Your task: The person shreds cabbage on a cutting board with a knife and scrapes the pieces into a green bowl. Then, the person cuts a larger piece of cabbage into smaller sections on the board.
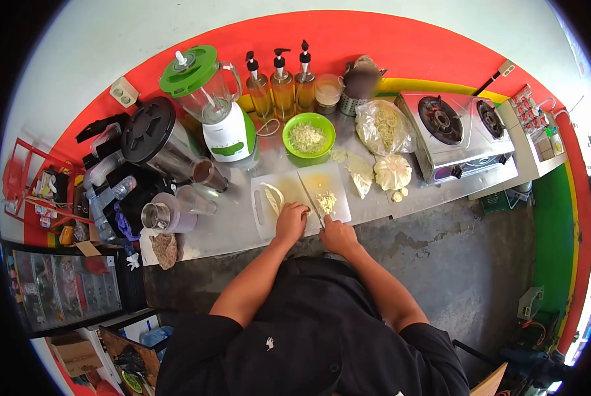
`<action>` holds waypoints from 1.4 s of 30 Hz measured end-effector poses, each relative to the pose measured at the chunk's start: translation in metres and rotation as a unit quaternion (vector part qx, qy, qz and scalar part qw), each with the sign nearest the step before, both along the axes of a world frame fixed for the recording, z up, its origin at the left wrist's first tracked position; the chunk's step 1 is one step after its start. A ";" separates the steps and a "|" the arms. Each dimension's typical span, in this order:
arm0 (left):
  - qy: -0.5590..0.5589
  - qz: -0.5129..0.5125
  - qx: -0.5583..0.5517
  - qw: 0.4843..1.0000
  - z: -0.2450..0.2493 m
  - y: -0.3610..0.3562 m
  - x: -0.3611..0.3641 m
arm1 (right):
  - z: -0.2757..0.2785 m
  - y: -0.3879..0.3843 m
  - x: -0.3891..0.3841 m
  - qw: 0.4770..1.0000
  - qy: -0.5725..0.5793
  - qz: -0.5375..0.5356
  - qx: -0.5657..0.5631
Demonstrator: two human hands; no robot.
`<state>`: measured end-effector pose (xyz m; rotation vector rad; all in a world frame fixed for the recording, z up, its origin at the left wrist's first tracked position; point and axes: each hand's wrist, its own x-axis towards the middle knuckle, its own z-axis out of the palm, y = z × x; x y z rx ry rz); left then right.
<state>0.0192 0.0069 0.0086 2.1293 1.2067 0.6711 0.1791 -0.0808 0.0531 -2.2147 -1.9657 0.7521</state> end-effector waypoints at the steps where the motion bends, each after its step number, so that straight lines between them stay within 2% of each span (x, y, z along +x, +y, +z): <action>1: 0.014 -0.014 0.015 1.000 0.000 0.000 -0.001 | -0.002 -0.002 -0.002 1.000 0.001 0.001 -0.003; 7: 0.045 -0.033 0.055 0.997 0.009 -0.005 0.000 | -0.001 -0.007 -0.014 0.995 -0.094 0.037 0.018; 9: 0.048 -0.034 0.069 0.996 0.010 -0.007 0.000 | 0.006 -0.007 -0.021 0.990 -0.139 0.029 -0.020; 12: 0.054 -0.055 0.108 0.991 0.010 -0.010 -0.003 | 0.018 -0.003 -0.025 0.989 -0.142 0.029 -0.041; 19: 0.038 -0.027 0.128 0.991 0.002 -0.012 0.003 | -0.007 0.004 -0.030 0.990 -0.128 -0.027 -0.043; 27: 0.033 -0.008 0.084 0.996 0.004 -0.012 0.002 | -0.006 0.001 -0.031 0.993 -0.087 -0.003 -0.081; 32: 0.009 0.010 0.008 1.000 0.006 -0.007 0.003 | 0.012 0.013 -0.024 0.992 -0.078 0.016 -0.097; 36: 0.010 0.004 0.010 1.000 0.000 -0.006 0.001 | 0.002 0.010 -0.033 0.992 -0.081 0.000 -0.098; 38: -0.010 0.035 0.010 0.999 -0.001 -0.007 0.002 | -0.003 0.016 -0.034 0.993 -0.075 -0.003 -0.087; 42: -0.022 0.023 -0.004 0.999 -0.001 -0.008 -0.001 | 0.016 0.027 -0.032 0.992 -0.073 0.004 -0.099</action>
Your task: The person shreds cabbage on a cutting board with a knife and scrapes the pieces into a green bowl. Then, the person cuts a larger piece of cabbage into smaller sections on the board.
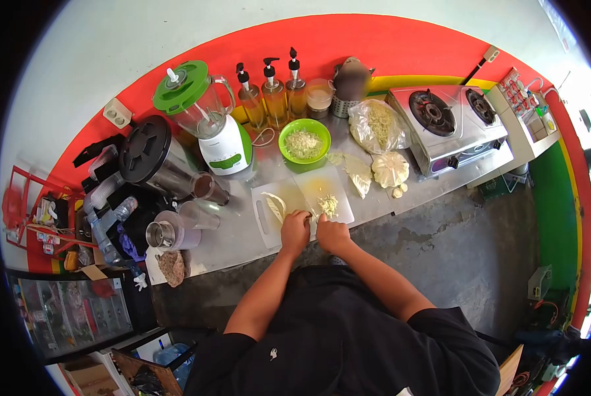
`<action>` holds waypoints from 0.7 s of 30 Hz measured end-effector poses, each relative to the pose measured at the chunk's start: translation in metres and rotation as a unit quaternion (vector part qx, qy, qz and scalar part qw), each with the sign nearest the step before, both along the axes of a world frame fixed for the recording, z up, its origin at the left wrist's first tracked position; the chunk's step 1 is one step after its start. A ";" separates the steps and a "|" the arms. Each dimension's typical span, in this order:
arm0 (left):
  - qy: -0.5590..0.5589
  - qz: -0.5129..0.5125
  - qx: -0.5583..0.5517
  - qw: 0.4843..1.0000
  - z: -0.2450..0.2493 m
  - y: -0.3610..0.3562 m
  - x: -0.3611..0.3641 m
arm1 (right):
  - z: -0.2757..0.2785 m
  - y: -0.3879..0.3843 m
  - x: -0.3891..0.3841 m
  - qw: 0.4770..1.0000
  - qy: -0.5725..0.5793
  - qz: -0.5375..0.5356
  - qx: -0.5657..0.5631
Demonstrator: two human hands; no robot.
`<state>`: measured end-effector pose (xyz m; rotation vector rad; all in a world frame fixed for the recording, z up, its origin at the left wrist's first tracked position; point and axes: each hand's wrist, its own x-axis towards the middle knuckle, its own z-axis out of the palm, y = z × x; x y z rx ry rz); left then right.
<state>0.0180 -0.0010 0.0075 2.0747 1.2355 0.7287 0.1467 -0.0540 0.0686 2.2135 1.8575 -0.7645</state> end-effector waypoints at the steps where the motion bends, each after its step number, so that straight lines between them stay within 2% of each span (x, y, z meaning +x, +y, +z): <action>1: 0.004 -0.004 0.013 1.000 0.000 0.000 0.000 | -0.002 -0.004 0.000 1.000 0.001 -0.003 0.001; 5: 0.011 -0.005 0.053 0.999 0.000 -0.001 0.000 | -0.017 -0.016 -0.002 1.000 -0.006 -0.011 0.005; 11: 0.025 -0.023 0.046 0.998 0.012 -0.002 -0.003 | -0.010 -0.004 0.001 1.000 -0.002 0.000 -0.008; 16: 0.023 -0.009 0.038 0.999 0.003 0.000 -0.002 | -0.019 -0.011 -0.007 1.000 -0.019 -0.016 -0.018; 18: 0.014 -0.002 0.034 0.999 0.002 0.000 -0.001 | -0.018 -0.005 -0.003 1.000 -0.011 0.005 0.018; 21: 0.013 -0.006 0.032 0.999 0.004 -0.002 -0.003 | -0.006 -0.002 0.000 1.000 -0.005 0.010 -0.016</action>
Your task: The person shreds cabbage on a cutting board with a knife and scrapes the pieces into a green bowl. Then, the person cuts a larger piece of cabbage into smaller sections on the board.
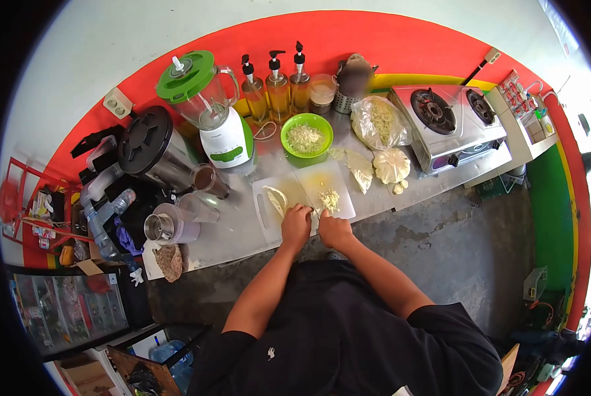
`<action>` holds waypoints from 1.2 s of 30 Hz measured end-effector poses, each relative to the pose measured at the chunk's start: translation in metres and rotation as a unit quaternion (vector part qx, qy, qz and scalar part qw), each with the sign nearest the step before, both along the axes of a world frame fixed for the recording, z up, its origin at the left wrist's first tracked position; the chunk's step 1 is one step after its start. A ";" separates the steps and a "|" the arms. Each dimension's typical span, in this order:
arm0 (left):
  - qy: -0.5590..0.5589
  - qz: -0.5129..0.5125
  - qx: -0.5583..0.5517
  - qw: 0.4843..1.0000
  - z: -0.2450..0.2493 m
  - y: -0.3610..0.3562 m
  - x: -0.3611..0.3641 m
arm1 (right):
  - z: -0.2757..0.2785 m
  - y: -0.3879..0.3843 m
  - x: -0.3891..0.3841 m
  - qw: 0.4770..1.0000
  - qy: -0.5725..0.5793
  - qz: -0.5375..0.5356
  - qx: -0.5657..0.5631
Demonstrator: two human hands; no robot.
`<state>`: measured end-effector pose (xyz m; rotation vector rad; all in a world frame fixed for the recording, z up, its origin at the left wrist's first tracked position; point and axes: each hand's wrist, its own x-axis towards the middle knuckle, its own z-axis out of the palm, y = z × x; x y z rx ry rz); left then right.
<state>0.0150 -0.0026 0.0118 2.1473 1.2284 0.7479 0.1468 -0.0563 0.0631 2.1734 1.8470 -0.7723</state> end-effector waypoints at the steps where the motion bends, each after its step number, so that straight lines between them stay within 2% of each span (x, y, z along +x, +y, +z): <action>1: -0.007 0.010 0.007 1.000 -0.001 0.000 0.001 | -0.001 -0.003 -0.002 1.000 0.000 -0.002 0.000; 6: -0.015 0.012 -0.018 1.000 -0.008 0.005 -0.001 | -0.011 -0.003 -0.008 0.999 0.002 -0.031 0.033; 9: -0.028 -0.010 -0.014 0.999 -0.006 0.002 -0.004 | -0.001 0.004 0.000 1.000 -0.009 0.006 -0.004; 14: -0.035 -0.002 0.010 0.999 -0.005 0.002 -0.003 | -0.017 -0.006 -0.008 1.000 -0.013 -0.006 0.024; 21: -0.009 -0.014 0.007 1.000 0.000 0.003 -0.004 | -0.011 0.000 -0.003 1.000 -0.017 0.004 0.014; 36: 0.005 0.040 0.053 0.998 -0.011 -0.001 -0.005 | -0.021 -0.006 -0.007 0.999 -0.007 -0.025 0.029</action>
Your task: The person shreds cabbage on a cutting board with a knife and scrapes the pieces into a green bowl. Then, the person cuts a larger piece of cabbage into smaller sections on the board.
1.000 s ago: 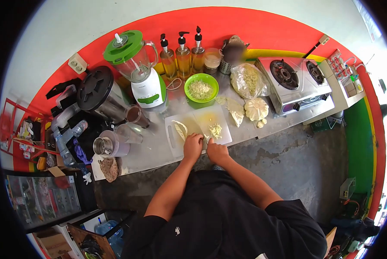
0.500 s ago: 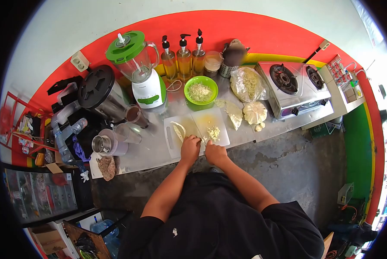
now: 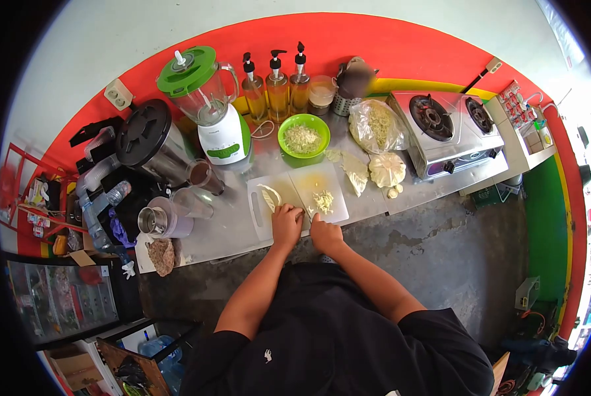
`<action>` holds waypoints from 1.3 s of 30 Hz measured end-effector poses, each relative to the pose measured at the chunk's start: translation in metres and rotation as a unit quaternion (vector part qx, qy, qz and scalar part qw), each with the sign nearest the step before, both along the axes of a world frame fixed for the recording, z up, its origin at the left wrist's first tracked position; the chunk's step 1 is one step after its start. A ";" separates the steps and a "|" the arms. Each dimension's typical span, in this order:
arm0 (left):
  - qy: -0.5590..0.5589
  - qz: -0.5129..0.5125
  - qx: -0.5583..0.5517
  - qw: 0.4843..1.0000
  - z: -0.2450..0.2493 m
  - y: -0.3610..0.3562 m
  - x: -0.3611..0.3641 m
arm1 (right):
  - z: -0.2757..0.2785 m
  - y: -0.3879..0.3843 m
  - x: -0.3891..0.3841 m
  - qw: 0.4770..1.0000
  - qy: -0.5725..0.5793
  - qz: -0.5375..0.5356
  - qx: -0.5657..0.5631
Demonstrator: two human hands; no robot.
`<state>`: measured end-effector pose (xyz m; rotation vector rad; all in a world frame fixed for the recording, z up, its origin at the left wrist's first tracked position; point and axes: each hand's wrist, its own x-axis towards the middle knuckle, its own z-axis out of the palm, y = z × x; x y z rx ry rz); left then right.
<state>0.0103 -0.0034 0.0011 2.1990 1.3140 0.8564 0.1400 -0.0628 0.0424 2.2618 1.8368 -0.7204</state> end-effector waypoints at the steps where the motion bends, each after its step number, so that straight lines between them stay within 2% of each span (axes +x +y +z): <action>1: -0.002 0.002 -0.017 1.000 -0.004 -0.003 -0.001 | -0.002 -0.002 0.000 1.000 0.001 0.001 0.003; 6: -0.024 0.032 -0.027 0.999 -0.011 0.009 0.000 | -0.007 -0.004 -0.003 0.997 -0.040 0.013 0.058; 8: -0.036 0.021 -0.087 0.995 -0.014 0.009 -0.004 | -0.009 -0.009 -0.010 0.996 -0.042 0.017 0.072; 11: -0.020 0.006 -0.087 0.996 -0.009 0.013 -0.007 | -0.018 0.003 -0.008 0.997 -0.016 0.016 0.069; 18: -0.035 -0.005 -0.080 0.996 -0.007 0.017 -0.008 | 0.001 -0.008 -0.012 1.000 0.005 0.005 0.021; 22: 0.034 -0.004 -0.078 0.996 0.015 0.008 -0.004 | 0.002 0.003 0.002 0.999 0.035 0.028 0.017; 24: 0.073 -0.051 -0.045 0.995 0.017 0.007 -0.005 | 0.010 0.009 0.008 0.997 0.050 0.054 0.008; 26: 0.092 -0.054 -0.056 0.993 0.016 0.003 -0.005 | 0.012 0.001 0.012 0.997 0.062 0.047 -0.016; 28: 0.061 -0.032 -0.016 0.997 0.015 0.002 -0.001 | 0.012 -0.007 0.013 0.995 0.060 0.076 -0.016; 33: 0.049 0.048 -0.061 0.996 0.011 -0.008 0.011 | -0.004 0.004 0.023 0.992 0.088 0.088 0.017; 37: 0.036 0.062 -0.066 0.995 0.011 -0.014 0.020 | -0.005 -0.002 0.032 0.992 0.077 0.092 0.025; 39: 0.020 0.112 -0.069 0.991 0.005 -0.016 0.026 | -0.006 -0.007 0.038 0.993 0.076 0.085 0.029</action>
